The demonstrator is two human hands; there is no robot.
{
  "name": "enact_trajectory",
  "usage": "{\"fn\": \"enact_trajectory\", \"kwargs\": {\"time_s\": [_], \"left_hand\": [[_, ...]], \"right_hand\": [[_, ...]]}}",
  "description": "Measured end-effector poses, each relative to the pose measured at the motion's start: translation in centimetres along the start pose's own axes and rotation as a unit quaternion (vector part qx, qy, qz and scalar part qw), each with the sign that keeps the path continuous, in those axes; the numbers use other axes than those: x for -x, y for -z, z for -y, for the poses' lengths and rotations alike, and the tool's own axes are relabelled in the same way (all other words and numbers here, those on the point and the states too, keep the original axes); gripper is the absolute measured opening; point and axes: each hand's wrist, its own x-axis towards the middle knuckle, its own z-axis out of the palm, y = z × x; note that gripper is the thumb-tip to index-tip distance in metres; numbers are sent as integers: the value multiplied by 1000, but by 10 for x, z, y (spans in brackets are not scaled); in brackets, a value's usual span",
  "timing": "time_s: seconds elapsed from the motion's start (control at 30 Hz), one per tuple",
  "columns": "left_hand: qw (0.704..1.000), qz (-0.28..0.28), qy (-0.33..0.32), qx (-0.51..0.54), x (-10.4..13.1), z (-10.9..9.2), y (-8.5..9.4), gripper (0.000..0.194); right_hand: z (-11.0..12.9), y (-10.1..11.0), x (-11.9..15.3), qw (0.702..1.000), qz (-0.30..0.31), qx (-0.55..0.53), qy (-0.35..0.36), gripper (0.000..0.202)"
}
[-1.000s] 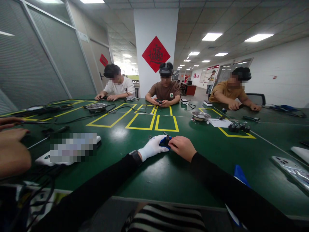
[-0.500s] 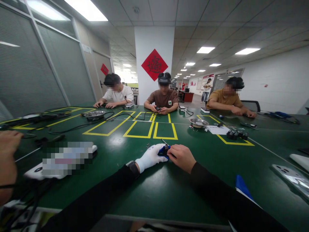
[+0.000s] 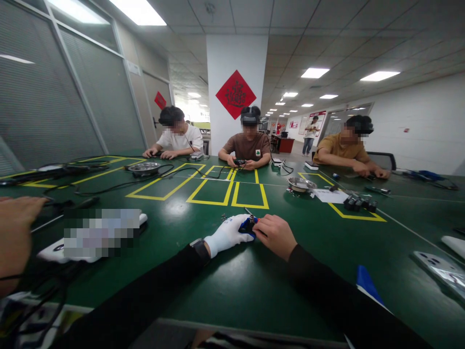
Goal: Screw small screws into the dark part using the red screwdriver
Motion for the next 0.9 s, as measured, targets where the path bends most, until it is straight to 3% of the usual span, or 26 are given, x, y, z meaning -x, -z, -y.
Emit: {"fn": "enact_trajectory", "kwargs": {"time_s": [0.43, 0.9], "left_hand": [[1000, -1, -15, -16, -1, 0, 0, 48], [1000, 8, -11, -15, -1, 0, 1, 44]], "right_hand": [[5, 3, 1, 999, -5, -15, -34, 16], [-1, -1, 1, 999, -30, -46, -5, 17]]}}
